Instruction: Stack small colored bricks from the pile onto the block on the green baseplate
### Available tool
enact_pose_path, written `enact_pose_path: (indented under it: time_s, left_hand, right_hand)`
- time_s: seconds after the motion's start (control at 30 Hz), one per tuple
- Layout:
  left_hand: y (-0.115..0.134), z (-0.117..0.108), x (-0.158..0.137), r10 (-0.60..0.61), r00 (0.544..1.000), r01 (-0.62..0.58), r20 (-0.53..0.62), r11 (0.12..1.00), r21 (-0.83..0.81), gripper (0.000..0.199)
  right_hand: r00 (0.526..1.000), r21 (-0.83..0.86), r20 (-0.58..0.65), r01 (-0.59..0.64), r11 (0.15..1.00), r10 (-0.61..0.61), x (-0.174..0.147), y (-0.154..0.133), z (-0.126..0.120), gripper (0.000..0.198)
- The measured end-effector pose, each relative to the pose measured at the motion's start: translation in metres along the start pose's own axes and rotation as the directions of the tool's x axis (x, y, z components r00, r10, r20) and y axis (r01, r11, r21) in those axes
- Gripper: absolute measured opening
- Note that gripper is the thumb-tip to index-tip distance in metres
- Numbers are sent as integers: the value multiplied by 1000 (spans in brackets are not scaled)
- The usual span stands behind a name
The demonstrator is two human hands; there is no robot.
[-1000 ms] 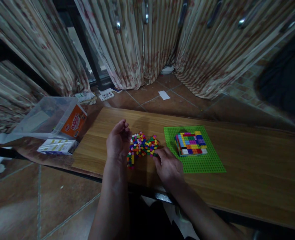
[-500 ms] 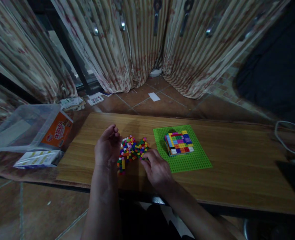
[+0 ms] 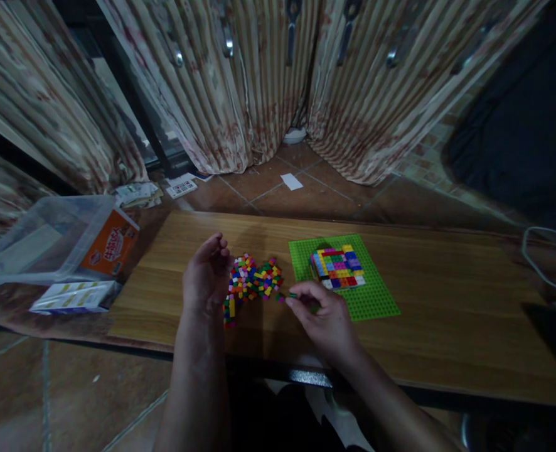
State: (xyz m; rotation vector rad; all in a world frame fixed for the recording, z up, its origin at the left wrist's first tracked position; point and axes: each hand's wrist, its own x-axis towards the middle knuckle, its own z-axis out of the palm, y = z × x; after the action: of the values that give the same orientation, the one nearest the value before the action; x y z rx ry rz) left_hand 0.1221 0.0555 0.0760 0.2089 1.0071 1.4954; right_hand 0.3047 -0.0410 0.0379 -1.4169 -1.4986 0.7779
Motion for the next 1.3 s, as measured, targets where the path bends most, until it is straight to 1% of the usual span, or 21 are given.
enact_pose_path:
  time_s: [0.17, 0.27, 0.4, 0.53, 0.67, 0.73, 0.8, 0.9, 0.97, 1.03, 1.13, 1.2, 1.3]
  left_hand:
    - [-2, 0, 0, 0, 1000, 0, 9, 1000, -9, 8]
    - [-1, -1, 0, -4, 1000, 4, 9, 1000, -11, 8]
    - [1, -3, 1, -7, 1000, 7, 10, 1000, -19, 7]
    - [2, -4, 1, 0, 1000, 0, 7, 1000, -17, 6]
    - [2, -3, -1, -3, 1000, 3, 6, 1000, -12, 5]
    - [3, -2, -1, -1, 1000, 1, 11, 1000, -5, 6]
    - [3, -2, 0, 2, 1000, -2, 8, 1000, -3, 7]
    - [3, -1, 1, -3, 1000, 3, 7, 1000, -9, 8]
    - [3, -1, 1, -11, 1000, 11, 7, 1000, -9, 8]
    - [3, 0, 1, -13, 1000, 13, 3, 1000, -6, 9]
    - [1, 3, -1, -9, 1000, 9, 6, 1000, -1, 10]
    - [0, 5, -2, -3, 1000, 3, 13, 1000, 0, 11]
    - [-2, 6, -2, 2, 1000, -2, 24, 1000, -3, 12]
  right_hand:
    - [996, -191, 82, 41, 981, -25, 0, 8, 5, 9]
    - [992, -242, 123, 64, 968, -35, 0, 11, 9, 11]
    - [993, -215, 116, 48, 975, -23, 0, 11, 10, 14]
    - [996, -70, 93, 21, 997, -15, -1, 7, 11, 17]
    - [998, 34, 41, 46, 998, -47, -3, 2, 4, 19]
    - [998, 60, 10, 57, 997, -58, -2, -1, -5, 18]
    - [998, 70, -43, 42, 997, -39, -1, -3, -18, 15]
    - [980, 74, -194, -20, 997, 34, 2, 1, -43, 11]
    - [944, 68, -317, -71, 995, 89, 3, 9, -62, 12]
    - [907, 10, -403, -129, 992, 122, 4, 19, -79, 16]
    - [888, -152, -443, -213, 965, 126, 4, 30, -96, 23]
    - [885, -229, -449, -248, 941, 124, 4, 33, -101, 28]
    - [884, -262, -448, -275, 925, 135, 6, 34, -99, 34]
